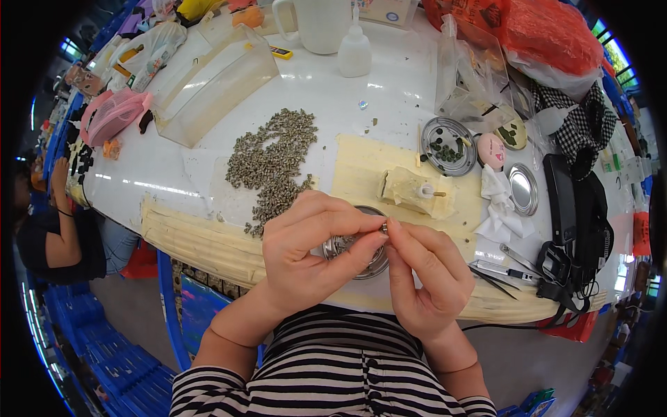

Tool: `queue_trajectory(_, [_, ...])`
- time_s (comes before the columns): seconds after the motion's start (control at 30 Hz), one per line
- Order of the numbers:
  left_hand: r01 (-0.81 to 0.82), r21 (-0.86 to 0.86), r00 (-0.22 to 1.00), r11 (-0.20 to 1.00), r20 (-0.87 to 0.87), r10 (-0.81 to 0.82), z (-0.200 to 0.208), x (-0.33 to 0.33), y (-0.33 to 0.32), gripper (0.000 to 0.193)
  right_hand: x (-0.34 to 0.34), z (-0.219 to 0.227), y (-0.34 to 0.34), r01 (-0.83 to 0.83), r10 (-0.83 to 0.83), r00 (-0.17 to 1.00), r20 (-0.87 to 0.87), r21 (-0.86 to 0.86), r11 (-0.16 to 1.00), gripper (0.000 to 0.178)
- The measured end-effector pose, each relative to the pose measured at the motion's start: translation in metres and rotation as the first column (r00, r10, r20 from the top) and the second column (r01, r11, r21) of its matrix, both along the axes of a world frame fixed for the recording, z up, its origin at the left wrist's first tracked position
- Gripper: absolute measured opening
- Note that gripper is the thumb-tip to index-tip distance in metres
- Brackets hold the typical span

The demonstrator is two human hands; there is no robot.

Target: The person assembles small metal and plastic parts by hand on a workbench, inserting small pins and components into a housing and then placing the assembly into a container.

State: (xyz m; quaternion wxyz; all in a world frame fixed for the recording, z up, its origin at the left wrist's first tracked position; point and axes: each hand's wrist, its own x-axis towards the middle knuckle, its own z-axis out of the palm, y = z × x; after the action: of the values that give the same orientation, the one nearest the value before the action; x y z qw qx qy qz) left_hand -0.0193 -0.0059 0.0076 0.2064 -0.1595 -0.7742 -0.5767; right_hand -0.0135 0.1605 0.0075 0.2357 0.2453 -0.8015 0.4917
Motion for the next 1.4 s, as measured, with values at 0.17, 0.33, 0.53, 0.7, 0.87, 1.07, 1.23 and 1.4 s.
queue_trajectory(0.17, [0.072, 0.118, 0.989, 0.99, 0.124, -0.086, 0.0008, 0.0004, -0.0033, 0.016, -0.0003, 0.0003, -0.0002, -0.002, 0.002, 1.0, -0.018, 0.015, 1.0, 0.034])
queue_trajectory(0.33, [0.201, 0.493, 0.89, 0.847, 0.269, -0.368, 0.0011, 0.0028, -0.0048, 0.011, -0.0003, 0.0051, 0.0009, 0.007, -0.008, 0.999, -0.042, -0.019, 1.0, 0.028])
queue_trajectory(0.53, [0.22, 0.718, 0.724, 0.66, 0.333, -0.604, 0.0014, 0.0044, -0.0088, 0.011, 0.0003, 0.0072, 0.0041, -0.018, 0.018, 0.999, -0.032, -0.016, 1.0, 0.024])
queue_trajectory(0.7, [0.248, 0.713, 0.726, 0.656, 0.313, -0.613, 0.001, 0.0037, -0.0091, 0.011, 0.0002, 0.0085, 0.0036, -0.024, 0.024, 0.999, -0.022, -0.015, 1.0, 0.023])
queue_trajectory(0.87, [0.22, 0.665, 0.768, 0.714, 0.334, -0.547, 0.0018, 0.0047, -0.0074, 0.013, -0.0006, 0.0064, 0.0046, -0.017, 0.016, 0.999, -0.029, -0.016, 1.0, 0.025])
queue_trajectory(1.07, [0.232, 0.506, 0.861, 0.83, 0.29, -0.418, 0.0003, 0.0049, -0.0051, 0.015, -0.0009, 0.0066, 0.0054, -0.004, 0.004, 1.0, -0.026, -0.009, 1.0, 0.029])
queue_trajectory(1.23, [0.169, 0.117, 0.981, 0.979, 0.079, -0.179, 0.0039, 0.0017, -0.0017, 0.019, -0.0004, 0.0042, 0.0056, 0.017, -0.016, 1.0, 0.018, -0.056, 0.998, 0.027])
queue_trajectory(1.4, [0.092, 0.019, 0.996, 0.996, -0.02, -0.092, 0.0008, 0.0018, -0.0007, 0.021, -0.0005, 0.0031, 0.0069, 0.0, 0.002, 1.0, 0.024, -0.058, 0.998, 0.025])
